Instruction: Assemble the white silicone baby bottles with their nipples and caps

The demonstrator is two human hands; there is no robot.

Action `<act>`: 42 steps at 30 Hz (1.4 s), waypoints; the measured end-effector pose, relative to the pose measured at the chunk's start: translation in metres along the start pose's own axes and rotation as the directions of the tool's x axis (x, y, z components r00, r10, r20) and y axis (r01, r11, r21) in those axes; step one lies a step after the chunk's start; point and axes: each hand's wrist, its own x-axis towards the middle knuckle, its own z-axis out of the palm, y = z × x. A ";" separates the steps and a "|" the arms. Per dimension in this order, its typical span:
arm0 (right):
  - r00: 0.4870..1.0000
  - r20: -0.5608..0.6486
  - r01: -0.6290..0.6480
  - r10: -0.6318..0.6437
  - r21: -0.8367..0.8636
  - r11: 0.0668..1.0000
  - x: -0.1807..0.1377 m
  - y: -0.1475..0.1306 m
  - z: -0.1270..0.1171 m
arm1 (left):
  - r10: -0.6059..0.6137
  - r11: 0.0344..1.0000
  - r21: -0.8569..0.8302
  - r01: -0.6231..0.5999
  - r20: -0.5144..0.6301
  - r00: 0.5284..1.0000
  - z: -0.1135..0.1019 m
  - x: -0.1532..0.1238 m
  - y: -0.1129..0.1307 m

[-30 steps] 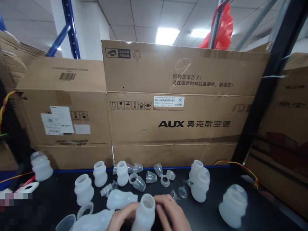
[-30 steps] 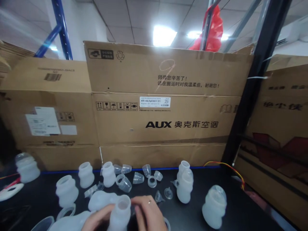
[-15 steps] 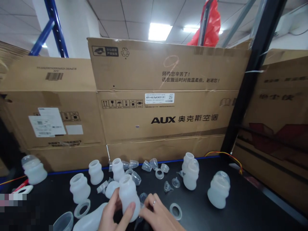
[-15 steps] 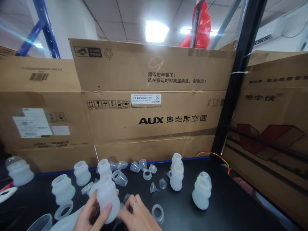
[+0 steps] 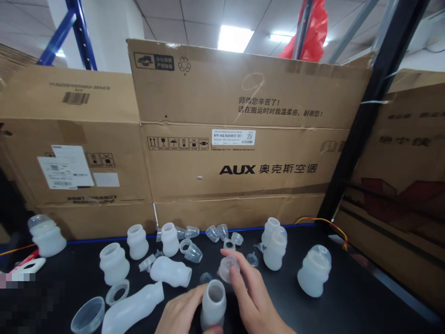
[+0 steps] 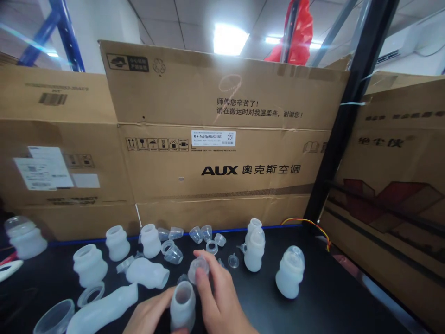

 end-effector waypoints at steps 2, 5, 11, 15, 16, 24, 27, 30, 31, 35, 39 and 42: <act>0.995 0.103 0.020 -0.020 0.004 1.000 -0.007 -0.001 0.005 | 0.002 1.000 0.007 -0.002 -0.037 0.999 0.003 0.000 -0.005; 0.968 0.247 0.063 -0.050 -0.047 0.997 -0.012 -0.007 0.009 | 0.035 0.999 0.014 -0.034 -0.055 0.998 0.006 -0.004 -0.015; 0.944 0.321 -0.084 0.081 -0.005 0.996 -0.010 -0.017 0.004 | -0.029 1.000 -0.003 0.029 0.008 1.000 0.001 -0.003 -0.001; 0.945 0.318 -0.118 0.076 0.116 0.986 -0.013 -0.012 0.007 | -0.095 0.991 -0.093 0.095 0.006 0.995 -0.005 0.001 0.015; 0.942 0.329 -0.130 0.072 0.158 0.979 -0.012 -0.012 0.008 | -0.109 0.986 -0.122 0.109 0.008 0.994 -0.006 0.001 0.016; 0.903 0.430 -0.228 0.013 0.453 0.862 -0.004 -0.020 0.012 | -0.250 0.941 -0.209 0.267 0.106 0.962 -0.012 -0.001 0.022; 0.955 0.296 -0.143 0.025 0.386 0.911 -0.008 -0.014 0.022 | -0.263 0.936 -0.223 0.271 0.067 0.963 -0.014 0.000 0.028; 0.995 0.099 -0.032 0.004 0.290 0.957 -0.011 -0.008 0.023 | -0.251 0.944 -0.215 0.252 0.031 0.968 -0.015 0.001 0.031; 0.999 0.040 -0.006 -0.005 0.275 0.961 -0.011 -0.007 0.021 | -0.253 0.945 -0.207 0.251 0.018 0.967 -0.016 0.001 0.031; 0.999 0.027 0.031 -0.040 0.281 0.959 -0.007 -0.010 0.008 | -0.261 0.949 -0.183 0.259 0.014 0.965 -0.018 0.002 0.030; 0.982 0.185 -0.017 -0.032 0.258 0.966 -0.004 -0.017 0.002 | -0.203 0.967 -0.148 0.207 0.039 0.978 -0.020 0.003 0.030; 0.983 0.169 0.038 -0.064 0.150 0.988 -0.003 -0.021 0.000 | -0.120 0.985 -0.116 0.126 0.057 0.991 -0.021 0.004 0.032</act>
